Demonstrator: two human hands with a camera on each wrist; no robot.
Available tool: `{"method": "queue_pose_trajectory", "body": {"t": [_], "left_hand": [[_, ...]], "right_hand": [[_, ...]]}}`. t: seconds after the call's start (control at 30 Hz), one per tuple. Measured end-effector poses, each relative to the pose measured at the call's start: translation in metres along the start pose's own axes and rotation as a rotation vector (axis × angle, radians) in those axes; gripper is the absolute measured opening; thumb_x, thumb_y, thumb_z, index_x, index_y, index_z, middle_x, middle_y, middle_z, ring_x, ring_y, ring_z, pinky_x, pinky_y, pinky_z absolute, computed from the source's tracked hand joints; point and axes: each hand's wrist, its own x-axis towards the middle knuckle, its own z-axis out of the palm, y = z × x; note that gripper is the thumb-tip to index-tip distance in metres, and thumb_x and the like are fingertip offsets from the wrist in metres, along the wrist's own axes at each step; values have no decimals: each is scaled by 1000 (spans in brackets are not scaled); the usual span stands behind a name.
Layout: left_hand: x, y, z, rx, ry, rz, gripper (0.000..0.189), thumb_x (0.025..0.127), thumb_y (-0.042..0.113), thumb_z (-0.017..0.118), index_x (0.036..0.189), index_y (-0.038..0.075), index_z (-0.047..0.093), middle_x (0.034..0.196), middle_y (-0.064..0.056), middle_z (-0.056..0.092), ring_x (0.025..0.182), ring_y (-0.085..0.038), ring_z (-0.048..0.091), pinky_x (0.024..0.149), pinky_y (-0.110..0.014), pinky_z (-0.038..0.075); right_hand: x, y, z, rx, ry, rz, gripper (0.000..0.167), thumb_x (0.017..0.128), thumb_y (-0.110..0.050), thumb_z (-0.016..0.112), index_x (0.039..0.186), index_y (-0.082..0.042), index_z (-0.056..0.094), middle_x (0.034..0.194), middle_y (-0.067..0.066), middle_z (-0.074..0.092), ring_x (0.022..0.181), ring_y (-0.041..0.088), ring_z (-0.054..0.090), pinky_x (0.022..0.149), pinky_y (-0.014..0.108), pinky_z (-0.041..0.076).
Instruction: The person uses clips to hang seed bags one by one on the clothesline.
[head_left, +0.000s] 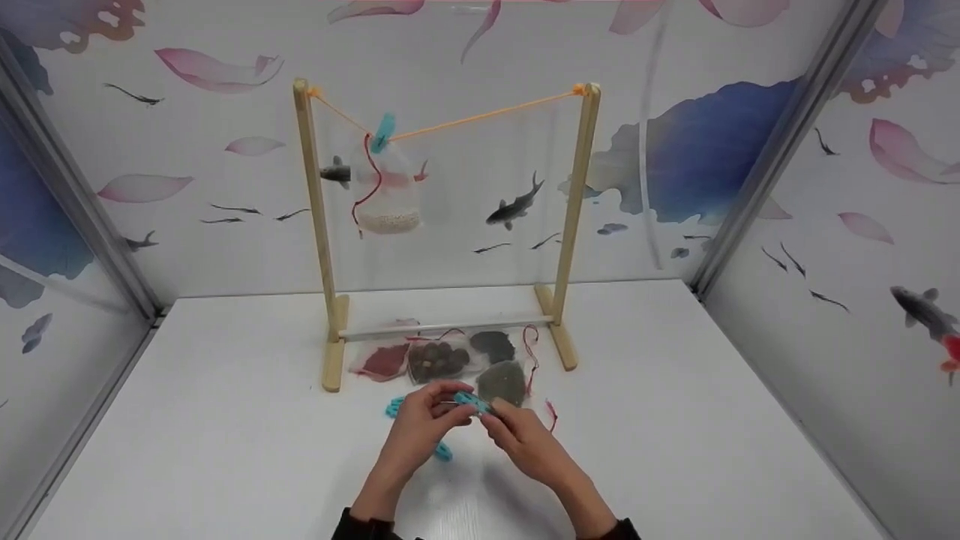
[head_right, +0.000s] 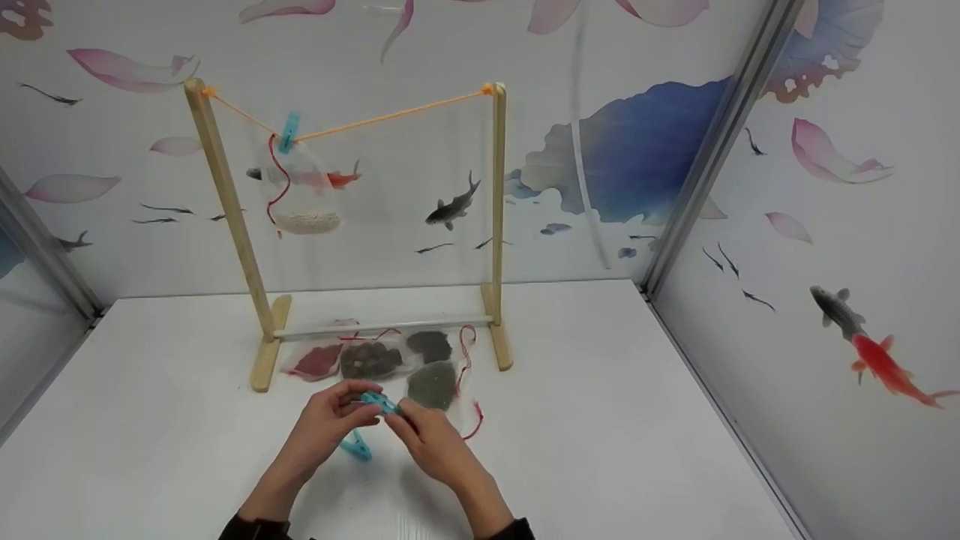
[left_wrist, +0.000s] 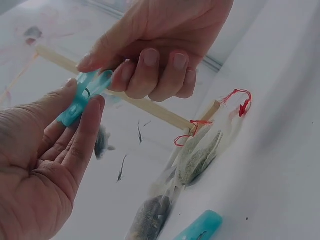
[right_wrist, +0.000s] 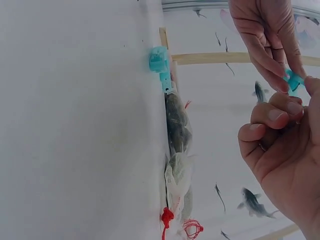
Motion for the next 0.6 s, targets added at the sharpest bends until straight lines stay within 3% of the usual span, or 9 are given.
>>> {"method": "queue_pose_trajectory", "body": {"t": [0.13, 0.27, 0.43, 0.6], "left_hand": [[-1, 1, 3, 14, 21, 14, 42, 93, 28, 71, 128, 6, 63, 115, -12, 71, 102, -22, 72, 89, -36, 59], [-2, -1, 8, 72, 56, 45, 47, 94, 31, 69, 135, 10, 59, 127, -14, 66, 113, -24, 69, 89, -29, 59], [-1, -7, 18, 292, 107, 80, 49, 96, 34, 67, 138, 14, 55, 134, -11, 63, 121, -25, 64, 90, -29, 58], [1, -17, 34, 578, 32, 121, 38, 95, 20, 69, 131, 10, 59, 131, -11, 63, 121, -29, 61, 92, -37, 56]], "right_hand": [[0, 1, -1, -66, 46, -37, 29, 106, -30, 46, 87, -9, 53, 69, -4, 47, 60, -3, 39, 56, 14, 34], [0, 2, -9, -170, 117, -35, 31, 105, -34, 47, 84, -11, 54, 68, -2, 52, 59, -4, 42, 54, 15, 38], [-3, 10, -22, -265, 279, 32, 23, 104, -28, 51, 90, -11, 55, 71, -4, 52, 64, 1, 46, 56, 18, 40], [-5, 15, -29, -310, 447, 79, 20, 107, -23, 46, 93, -10, 50, 72, -5, 49, 65, 4, 43, 57, 19, 37]]}}
